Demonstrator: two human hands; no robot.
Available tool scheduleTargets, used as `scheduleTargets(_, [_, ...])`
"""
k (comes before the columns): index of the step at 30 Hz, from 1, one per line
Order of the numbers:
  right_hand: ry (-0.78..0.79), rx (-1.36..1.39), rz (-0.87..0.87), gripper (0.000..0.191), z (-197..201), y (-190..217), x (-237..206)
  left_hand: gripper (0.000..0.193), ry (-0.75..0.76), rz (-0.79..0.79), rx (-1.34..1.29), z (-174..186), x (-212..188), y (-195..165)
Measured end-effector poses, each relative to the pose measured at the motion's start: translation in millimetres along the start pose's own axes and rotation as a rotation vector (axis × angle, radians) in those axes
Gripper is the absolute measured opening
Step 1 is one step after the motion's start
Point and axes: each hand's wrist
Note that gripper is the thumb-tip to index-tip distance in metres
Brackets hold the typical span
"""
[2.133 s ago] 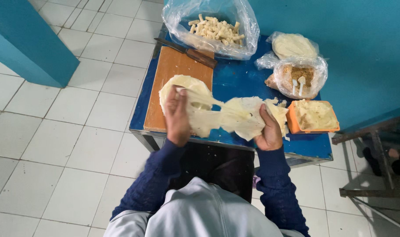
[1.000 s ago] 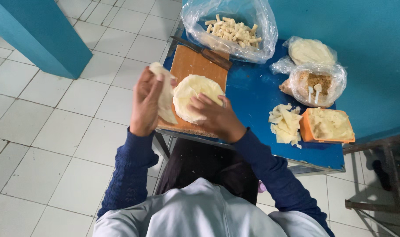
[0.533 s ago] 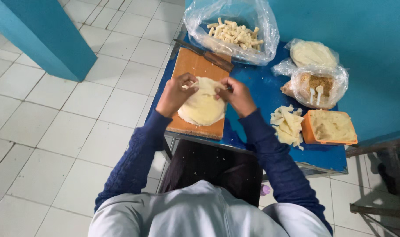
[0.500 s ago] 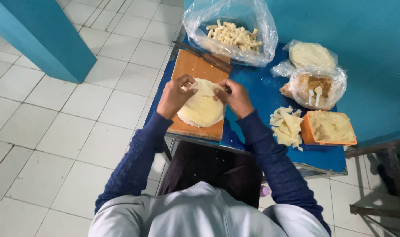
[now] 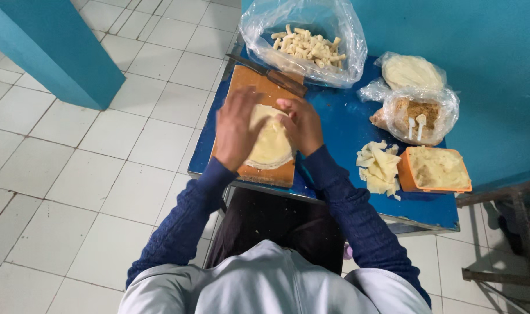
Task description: The person stretches and flattens pieces of dough by hand, tearing off small pieces and pressing them into flat rounds. They then use a knife to cut a large dough disc into portions and stack the flattened dough rounds on the table.
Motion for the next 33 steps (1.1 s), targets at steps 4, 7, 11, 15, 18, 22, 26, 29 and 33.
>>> scheduleTargets(4, [-0.039, -0.029, 0.257, 0.03, -3, -15, -14, 0.073, 0.073, -0.262, 0.175, -24, -12, -12])
scheduleTargets(7, [0.073, 0.082, 0.123, 0.033, -3, -34, -22, 0.072, 0.245, -0.184, 0.174, -39, -19, -9])
scheduleTargets(11, [0.149, 0.274, -0.15, 0.039, 14, -60, -15, 0.071, 0.189, -0.156, 0.193, -48, -19, -2])
scheduleTargets(15, [0.14, 0.475, -0.335, 0.048, 21, -61, -19, 0.062, -0.062, 0.162, -0.239, -36, -18, 29])
scheduleTargets(18, [0.099, 0.621, -0.336, 0.062, 6, -45, -43, 0.061, -0.055, 0.359, -0.543, -41, -33, 36])
scheduleTargets(22, [0.109, 0.465, -0.176, 0.072, -22, -31, -58, 0.062, -0.03, 0.268, -0.36, -71, -42, 25])
scheduleTargets(26, [0.099, 0.353, -0.102, 0.072, -31, -29, -61, 0.063, -0.031, 0.256, -0.246, -81, -38, 17])
scheduleTargets(29, [0.143, 0.445, -0.141, 0.066, -14, -37, -47, 0.064, -0.026, 0.244, -0.259, -62, -36, 13])
scheduleTargets(33, [0.019, 0.13, 0.001, 0.042, 13, -64, 22, 0.068, -0.06, 0.097, -0.147, -18, -44, 2])
Point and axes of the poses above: each hand's wrist, its own x-axis towards the middle knuckle, its own z-axis out of the back of the hand, y = z × x, and after that the axes turned 2 degrees about x, right-handed
